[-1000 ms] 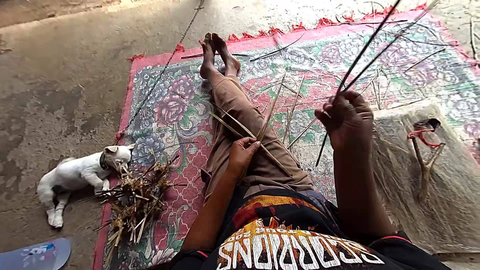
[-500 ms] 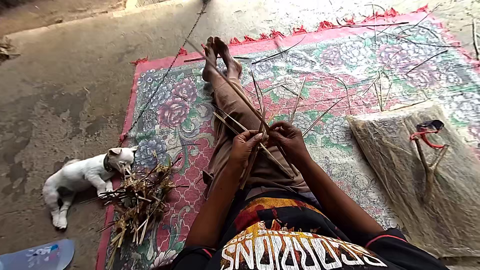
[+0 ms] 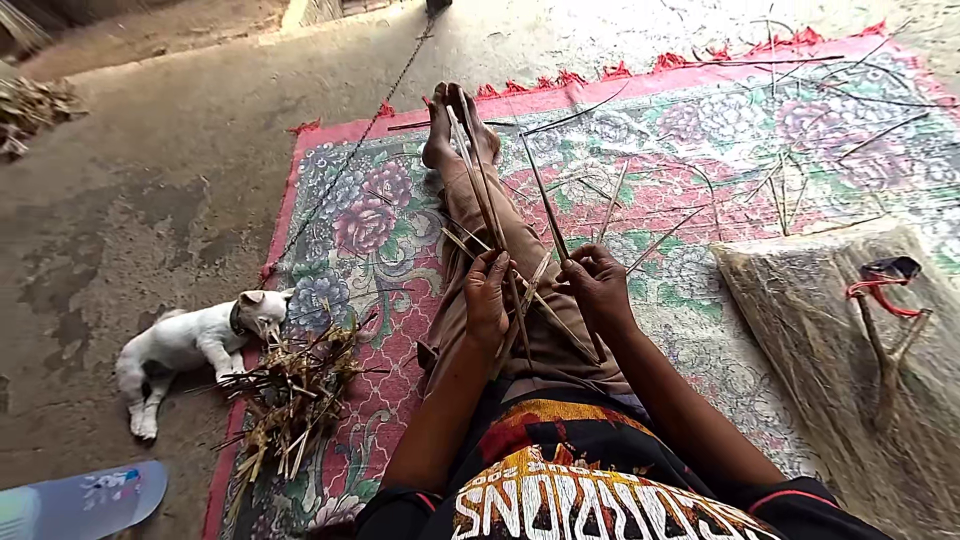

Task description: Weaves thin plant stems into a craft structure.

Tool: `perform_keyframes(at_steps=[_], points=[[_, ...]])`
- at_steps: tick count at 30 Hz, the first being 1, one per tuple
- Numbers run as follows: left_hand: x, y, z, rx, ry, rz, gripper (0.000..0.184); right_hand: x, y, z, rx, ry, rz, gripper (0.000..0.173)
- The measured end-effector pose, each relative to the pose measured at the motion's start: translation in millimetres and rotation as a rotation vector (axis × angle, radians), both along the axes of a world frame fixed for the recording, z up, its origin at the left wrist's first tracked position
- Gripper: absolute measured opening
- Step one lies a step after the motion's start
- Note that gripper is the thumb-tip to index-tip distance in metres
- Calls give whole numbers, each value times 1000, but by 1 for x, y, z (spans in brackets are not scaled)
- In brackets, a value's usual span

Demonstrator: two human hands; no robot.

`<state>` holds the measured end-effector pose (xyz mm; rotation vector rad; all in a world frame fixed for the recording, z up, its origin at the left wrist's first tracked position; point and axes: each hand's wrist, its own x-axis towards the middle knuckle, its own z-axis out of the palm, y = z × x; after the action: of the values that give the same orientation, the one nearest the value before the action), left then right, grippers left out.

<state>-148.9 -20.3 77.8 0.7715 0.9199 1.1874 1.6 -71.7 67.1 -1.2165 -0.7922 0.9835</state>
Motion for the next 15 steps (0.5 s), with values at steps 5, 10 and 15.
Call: perform_keyframes(at_steps=[5, 10, 15], points=[[-9, -1, 13, -14, 189, -314, 10, -2, 0, 6, 41, 23, 261, 7], [-22, -2, 24, 233, 304, -536, 10, 5, 5, 20, 131, 40, 263, 9], [-17, -27, 23, 403, 365, -510, 11, 18, -20, 32, 132, -32, 296, 18]])
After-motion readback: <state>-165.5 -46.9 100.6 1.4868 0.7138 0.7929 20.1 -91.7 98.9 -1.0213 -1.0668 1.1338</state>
